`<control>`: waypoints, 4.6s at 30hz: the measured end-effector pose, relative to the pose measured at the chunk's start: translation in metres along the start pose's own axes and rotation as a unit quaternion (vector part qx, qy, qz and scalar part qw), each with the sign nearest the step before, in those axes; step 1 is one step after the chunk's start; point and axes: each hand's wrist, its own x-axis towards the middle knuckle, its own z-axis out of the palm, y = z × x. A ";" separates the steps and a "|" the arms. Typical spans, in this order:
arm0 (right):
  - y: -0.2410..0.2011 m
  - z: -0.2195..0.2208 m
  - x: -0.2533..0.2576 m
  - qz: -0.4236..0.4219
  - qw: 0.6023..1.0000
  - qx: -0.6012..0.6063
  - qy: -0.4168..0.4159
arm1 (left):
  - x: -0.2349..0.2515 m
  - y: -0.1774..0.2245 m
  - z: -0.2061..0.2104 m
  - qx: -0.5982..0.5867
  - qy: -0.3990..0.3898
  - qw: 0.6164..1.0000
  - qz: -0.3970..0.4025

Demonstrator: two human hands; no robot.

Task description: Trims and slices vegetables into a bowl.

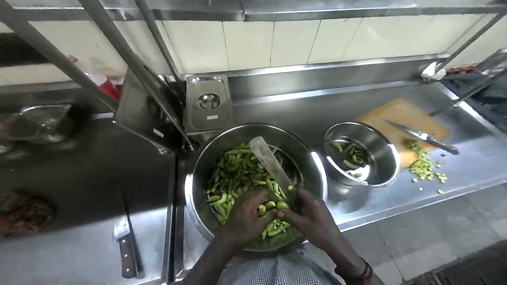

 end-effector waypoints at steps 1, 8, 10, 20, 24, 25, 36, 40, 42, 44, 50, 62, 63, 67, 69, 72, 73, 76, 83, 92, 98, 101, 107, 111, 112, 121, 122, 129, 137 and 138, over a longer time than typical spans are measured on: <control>-0.002 0.001 0.000 -0.007 1.000 -0.005 -0.003 | -0.002 -0.001 0.001 0.003 0.007 1.000 0.020; -0.007 0.008 0.001 -0.030 0.999 -0.034 -0.018 | -0.008 -0.004 0.000 0.011 0.051 0.996 0.068; -0.005 0.012 0.001 -0.045 0.998 -0.044 -0.019 | -0.009 -0.003 0.003 0.025 0.093 0.993 0.064; 0.002 0.006 0.003 -0.084 0.996 -0.027 0.032 | -0.001 0.002 -0.013 -0.521 0.110 0.788 -0.307; -0.002 0.013 -0.001 -0.090 0.995 -0.044 0.024 | 0.000 0.005 -0.006 -0.568 0.120 0.725 -0.369; -0.004 0.016 -0.002 -0.092 0.994 -0.048 0.033 | 0.000 0.006 -0.004 -0.568 0.119 0.723 -0.374; 0.001 0.028 -0.004 -0.188 0.973 -0.107 0.081 | -0.006 0.016 0.009 -0.593 0.134 0.667 -0.430; 0.004 0.023 -0.003 -0.177 0.972 -0.117 0.097 | 0.002 0.012 -0.005 -0.566 0.184 0.678 -0.431; 0.007 0.016 -0.001 -0.163 0.974 -0.115 0.104 | 0.007 0.004 -0.021 -0.575 0.221 0.684 -0.389; 0.010 0.011 0.000 -0.155 0.975 -0.114 0.116 | 0.012 -0.010 -0.037 -0.575 0.250 0.699 -0.344; 0.009 0.008 0.002 -0.089 0.978 -0.148 0.119 | 0.025 -0.031 -0.059 -0.096 0.113 0.947 -0.284; 0.017 0.004 0.000 -0.078 0.979 -0.138 0.125 | 0.062 -0.097 -0.016 0.444 -0.356 0.809 -0.150; 0.018 0.004 -0.001 -0.077 0.980 -0.137 0.125 | 0.063 -0.095 -0.014 0.455 -0.357 0.802 -0.150; 0.019 0.002 -0.001 -0.062 0.984 -0.113 0.126 | 0.066 -0.101 -0.025 0.394 -0.306 0.849 -0.176; 0.021 0.000 -0.001 -0.049 0.988 -0.082 0.119 | 0.062 -0.097 -0.038 0.231 -0.222 0.922 -0.215; 0.021 -0.002 0.000 -0.019 0.996 -0.021 0.084 | 0.042 -0.048 -0.046 -0.118 -0.063 0.946 -0.294; 0.020 -0.002 0.001 -0.014 0.998 -0.005 0.068 | 0.035 -0.038 -0.044 -0.233 -0.026 0.922 -0.309; 0.018 0.006 0.003 -0.034 0.998 0.011 0.045 | 0.014 -0.019 -0.027 -0.477 0.015 0.816 -0.325; 0.006 0.015 0.000 -0.076 0.996 0.014 0.040 | -0.006 -0.013 0.001 -0.630 -0.046 0.695 -0.342; 0.006 0.019 0.001 -0.123 0.983 0.022 0.131 | -0.006 0.004 0.017 -0.693 -0.006 0.590 -0.415; 0.009 0.022 0.001 -0.136 0.974 -0.057 0.169 | -0.006 0.006 0.021 -0.689 -0.011 0.586 -0.427; 0.010 0.024 0.001 -0.159 0.968 -0.080 0.178 | -0.007 0.006 0.024 -0.696 0.006 0.588 -0.413; 0.012 0.025 0.001 -0.153 0.974 -0.092 0.139 | -0.008 0.005 0.022 -0.723 -0.003 0.624 -0.298; 0.011 0.026 0.000 -0.127 0.987 -0.048 0.089 | -0.004 0.004 0.018 -0.642 0.041 0.720 -0.261; 0.011 0.025 0.000 -0.130 0.986 -0.038 0.092 | -0.004 0.003 0.016 -0.605 0.058 0.754 -0.249; -0.004 0.004 0.003 -0.017 0.999 -0.031 0.000 | -0.011 -0.015 0.010 -0.002 0.145 0.987 0.064; -0.006 0.006 0.003 -0.017 1.000 -0.026 0.000 | -0.012 -0.017 0.011 0.013 0.142 0.986 0.085; -0.004 0.014 0.002 -0.039 0.999 -0.038 0.000 | -0.013 -0.014 0.015 0.066 0.154 0.976 0.140; -0.013 0.001 -0.007 -0.059 0.997 -0.027 -0.040 | 0.005 -0.018 0.017 -0.325 0.149 0.874 -0.328; -0.013 -0.004 -0.008 -0.067 0.997 -0.018 -0.028 | 0.012 -0.021 0.019 -0.394 0.118 0.824 -0.390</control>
